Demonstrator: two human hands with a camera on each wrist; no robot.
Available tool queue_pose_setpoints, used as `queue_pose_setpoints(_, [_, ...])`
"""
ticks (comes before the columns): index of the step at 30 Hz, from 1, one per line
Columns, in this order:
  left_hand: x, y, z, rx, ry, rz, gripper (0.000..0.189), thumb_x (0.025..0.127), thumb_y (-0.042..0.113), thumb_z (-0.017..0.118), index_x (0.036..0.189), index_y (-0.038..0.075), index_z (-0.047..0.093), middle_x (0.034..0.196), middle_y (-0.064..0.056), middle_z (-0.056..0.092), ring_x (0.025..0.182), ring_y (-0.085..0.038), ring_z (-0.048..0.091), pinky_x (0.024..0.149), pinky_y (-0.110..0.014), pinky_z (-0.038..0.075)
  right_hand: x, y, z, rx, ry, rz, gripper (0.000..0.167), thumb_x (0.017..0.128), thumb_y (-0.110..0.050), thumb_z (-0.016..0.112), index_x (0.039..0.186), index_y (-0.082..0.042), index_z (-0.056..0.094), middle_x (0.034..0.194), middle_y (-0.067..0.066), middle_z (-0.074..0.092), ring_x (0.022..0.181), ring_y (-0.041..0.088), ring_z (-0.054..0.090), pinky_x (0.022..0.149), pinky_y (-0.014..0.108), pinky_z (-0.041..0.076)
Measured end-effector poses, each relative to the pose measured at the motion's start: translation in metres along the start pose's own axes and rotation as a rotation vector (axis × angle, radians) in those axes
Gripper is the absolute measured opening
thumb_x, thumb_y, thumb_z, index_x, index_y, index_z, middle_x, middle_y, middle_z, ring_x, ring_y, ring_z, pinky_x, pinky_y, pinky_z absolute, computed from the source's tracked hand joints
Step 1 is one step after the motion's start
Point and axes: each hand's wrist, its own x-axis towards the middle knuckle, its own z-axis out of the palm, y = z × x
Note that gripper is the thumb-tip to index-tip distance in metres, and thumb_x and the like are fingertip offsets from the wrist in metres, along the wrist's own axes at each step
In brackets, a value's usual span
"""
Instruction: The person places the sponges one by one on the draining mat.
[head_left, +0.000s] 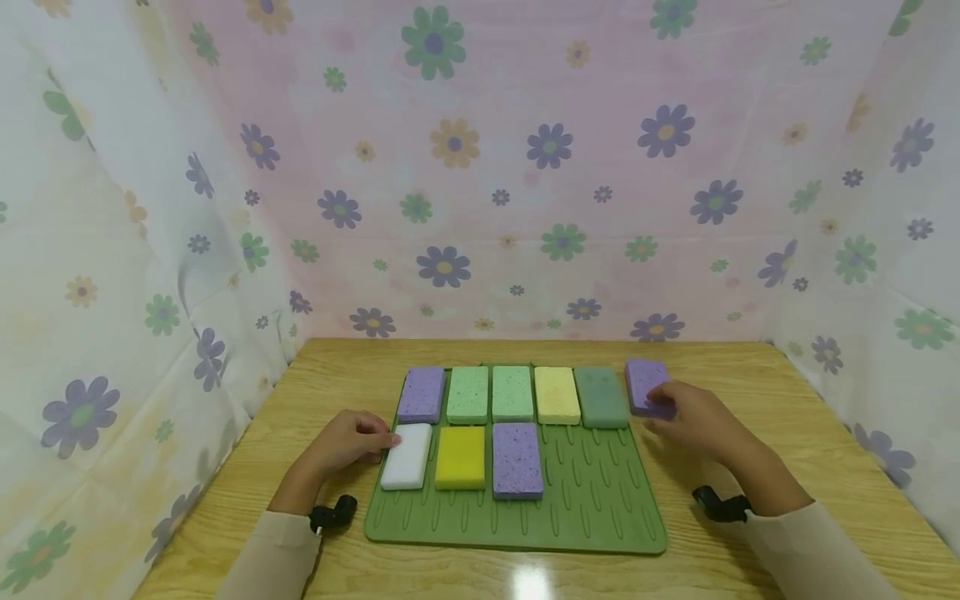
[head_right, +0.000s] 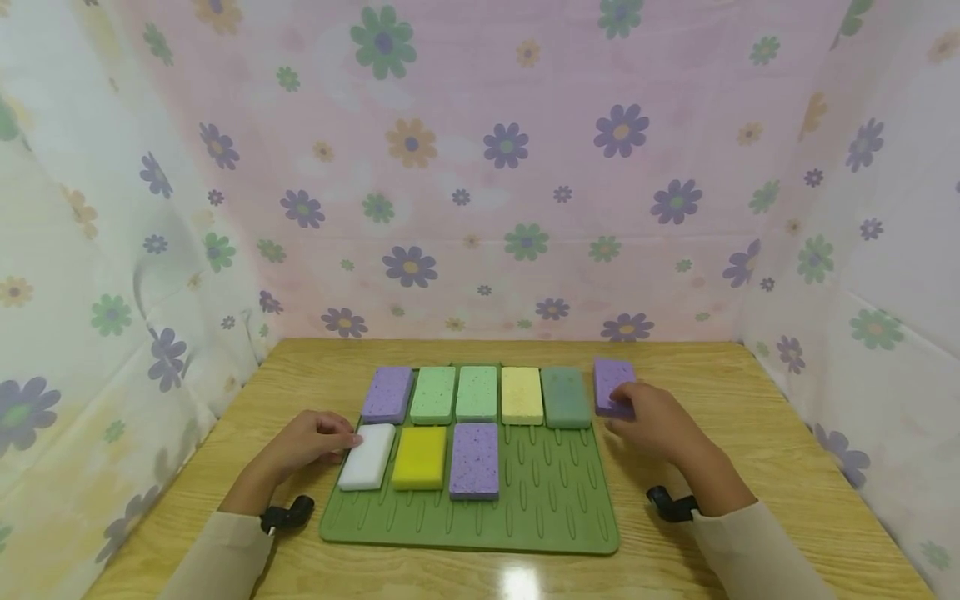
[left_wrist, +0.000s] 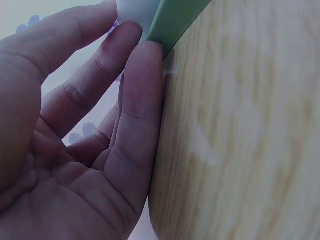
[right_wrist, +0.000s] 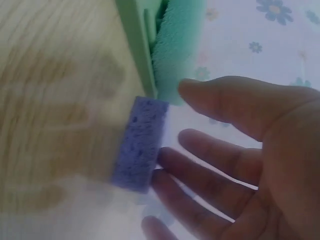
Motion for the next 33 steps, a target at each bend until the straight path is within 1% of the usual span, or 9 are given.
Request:
queue_pose_setpoints(4, [-0.001, 0.0, 0.0, 0.003, 0.0, 0.004, 0.029, 0.09, 0.032, 0.083, 0.089, 0.003, 0.079, 0.112, -0.009, 0.072, 0.086, -0.019, 0.069, 0.072, -0.036, 0.063, -0.004, -0.003, -0.004, -0.009, -0.01, -0.026, 0.046, 0.09, -0.024, 0.08, 0.124, 0.005, 0.068, 0.119, 0.021, 0.071, 0.108, 0.04, 0.067, 0.089, 0.057, 0.056])
queue_pose_setpoints(7, [0.0, -0.001, 0.0, 0.004, -0.001, 0.007, 0.028, 0.09, 0.032, 0.083, 0.088, 0.003, 0.079, 0.11, -0.008, 0.073, 0.084, -0.019, 0.069, 0.071, -0.036, 0.062, -0.004, 0.0, -0.005, 0.006, 0.02, -0.026, 0.052, 0.088, -0.025, 0.083, 0.128, 0.003, 0.066, 0.123, 0.023, 0.069, 0.109, 0.042, 0.067, 0.087, 0.058, 0.057])
queue_pose_setpoints(9, [0.0, -0.001, 0.0, 0.007, -0.003, 0.011, 0.028, 0.09, 0.031, 0.083, 0.088, 0.003, 0.079, 0.108, -0.008, 0.073, 0.083, -0.019, 0.068, 0.071, -0.036, 0.062, -0.004, 0.005, -0.005, 0.028, 0.05, -0.003, 0.061, 0.086, -0.028, 0.085, 0.135, 0.002, 0.063, 0.132, 0.026, 0.063, 0.114, 0.046, 0.063, 0.089, 0.062, 0.055])
queue_pose_setpoints(12, [0.001, -0.002, 0.0, 0.018, -0.005, 0.016, 0.029, 0.09, 0.032, 0.083, 0.088, 0.004, 0.078, 0.105, -0.007, 0.073, 0.081, -0.019, 0.066, 0.07, -0.035, 0.062, -0.003, 0.018, -0.002, 0.071, 0.069, 0.041, 0.081, 0.083, -0.036, 0.088, 0.146, 0.002, 0.052, 0.148, 0.032, 0.048, 0.13, 0.055, 0.048, 0.099, 0.071, 0.045])
queue_pose_setpoints(15, [0.001, -0.002, -0.001, 0.024, -0.005, 0.011, 0.029, 0.09, 0.033, 0.083, 0.088, 0.005, 0.078, 0.103, -0.006, 0.074, 0.079, -0.018, 0.066, 0.07, -0.034, 0.061, -0.002, 0.032, 0.002, 0.13, 0.044, 0.08, 0.101, 0.082, -0.044, 0.088, 0.156, 0.002, 0.038, 0.158, 0.034, 0.034, 0.141, 0.06, 0.033, 0.106, 0.077, 0.033])
queue_pose_setpoints(18, [0.001, -0.002, -0.001, 0.018, -0.003, 0.01, 0.028, 0.09, 0.032, 0.083, 0.088, 0.004, 0.078, 0.105, -0.007, 0.073, 0.081, -0.018, 0.067, 0.07, -0.034, 0.061, -0.001, 0.044, 0.004, 0.172, -0.002, 0.088, 0.113, 0.082, -0.052, 0.086, 0.161, 0.003, 0.026, 0.161, 0.035, 0.028, 0.144, 0.061, 0.027, 0.108, 0.078, 0.029])
queue_pose_setpoints(24, [0.0, -0.001, -0.001, 0.009, 0.003, 0.012, 0.029, 0.09, 0.032, 0.083, 0.089, 0.003, 0.078, 0.108, -0.008, 0.073, 0.084, -0.019, 0.068, 0.071, -0.035, 0.062, 0.001, 0.05, 0.002, 0.191, -0.03, 0.077, 0.114, 0.084, -0.053, 0.083, 0.162, 0.002, 0.022, 0.161, 0.034, 0.03, 0.142, 0.06, 0.032, 0.105, 0.077, 0.034])
queue_pose_setpoints(28, [0.0, -0.001, -0.001, 0.021, 0.004, 0.01, 0.029, 0.089, 0.032, 0.083, 0.088, 0.004, 0.079, 0.108, -0.007, 0.073, 0.083, -0.018, 0.067, 0.072, -0.034, 0.062, -0.001, 0.051, 0.002, 0.181, -0.028, 0.059, 0.116, 0.079, -0.052, 0.088, 0.16, 0.004, 0.027, 0.158, 0.033, 0.035, 0.135, 0.058, 0.042, 0.102, 0.074, 0.041])
queue_pose_setpoints(33, [0.001, -0.001, -0.001, 0.042, 0.002, 0.014, 0.029, 0.089, 0.033, 0.083, 0.087, 0.004, 0.078, 0.107, -0.007, 0.073, 0.082, -0.018, 0.066, 0.071, -0.034, 0.061, -0.004, 0.054, 0.001, 0.135, -0.032, 0.051, 0.121, 0.072, -0.057, 0.091, 0.158, 0.005, 0.032, 0.147, 0.031, 0.042, 0.125, 0.054, 0.053, 0.096, 0.067, 0.049])
